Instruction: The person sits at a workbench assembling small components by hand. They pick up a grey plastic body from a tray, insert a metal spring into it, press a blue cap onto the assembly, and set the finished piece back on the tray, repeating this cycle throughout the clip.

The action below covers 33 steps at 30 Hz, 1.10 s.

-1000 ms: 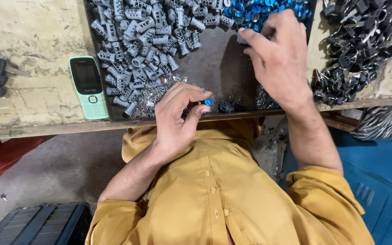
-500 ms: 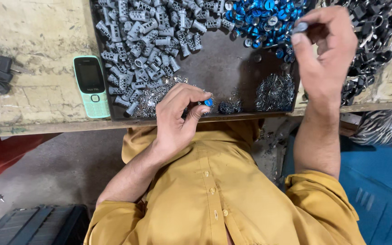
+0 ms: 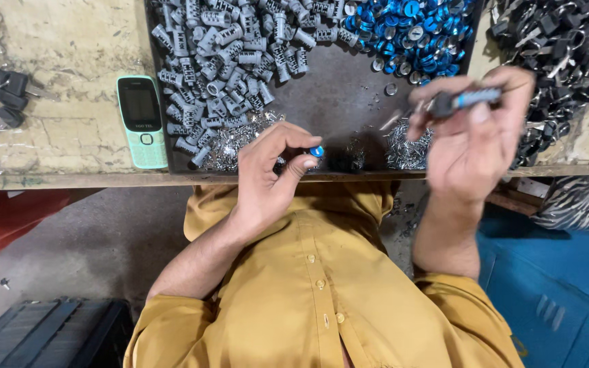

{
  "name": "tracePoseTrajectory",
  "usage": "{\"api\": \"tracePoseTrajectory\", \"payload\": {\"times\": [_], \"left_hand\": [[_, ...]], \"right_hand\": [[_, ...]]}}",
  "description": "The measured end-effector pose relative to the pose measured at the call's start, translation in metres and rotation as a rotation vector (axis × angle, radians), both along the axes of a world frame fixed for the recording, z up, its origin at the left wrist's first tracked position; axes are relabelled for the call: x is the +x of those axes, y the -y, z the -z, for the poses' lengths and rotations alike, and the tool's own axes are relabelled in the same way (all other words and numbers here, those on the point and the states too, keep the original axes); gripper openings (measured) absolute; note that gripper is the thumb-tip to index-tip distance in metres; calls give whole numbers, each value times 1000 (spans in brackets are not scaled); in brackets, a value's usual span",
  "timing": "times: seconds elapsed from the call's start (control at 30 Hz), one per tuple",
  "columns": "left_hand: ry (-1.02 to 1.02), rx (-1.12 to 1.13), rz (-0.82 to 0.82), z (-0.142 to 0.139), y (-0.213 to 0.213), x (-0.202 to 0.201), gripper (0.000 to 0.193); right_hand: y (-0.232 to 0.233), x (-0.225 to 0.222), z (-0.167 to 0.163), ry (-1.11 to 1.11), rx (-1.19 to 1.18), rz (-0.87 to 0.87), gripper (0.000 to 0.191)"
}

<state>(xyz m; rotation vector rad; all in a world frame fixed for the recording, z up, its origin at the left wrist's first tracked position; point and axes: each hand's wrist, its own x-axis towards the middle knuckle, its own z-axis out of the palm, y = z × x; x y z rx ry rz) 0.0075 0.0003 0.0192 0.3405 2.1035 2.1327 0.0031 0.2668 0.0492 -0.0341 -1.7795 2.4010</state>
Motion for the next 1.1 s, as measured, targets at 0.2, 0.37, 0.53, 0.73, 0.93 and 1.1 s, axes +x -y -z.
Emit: {"api": "tracePoseTrajectory", "payload": {"times": [0.2, 0.37, 0.53, 0.73, 0.93, 1.1], "left_hand": [[393, 449, 184, 6, -8, 7, 17], [526, 645, 222, 8, -4, 10, 19], [417, 642, 191, 6, 0, 11, 17], [61, 219, 78, -1, 9, 5, 14], [-139, -63, 40, -10, 10, 3, 17], [-485, -273, -36, -17, 7, 3, 30]], "right_hand": [[53, 25, 13, 154, -430, -172, 53], [69, 31, 25, 93, -287, -243, 49], [67, 34, 22, 170, -21, -246, 24], [66, 39, 6, 136, 107, -43, 25], [64, 44, -9, 39, 392, -31, 15], [69, 49, -6, 3, 542, -28, 14]]}}
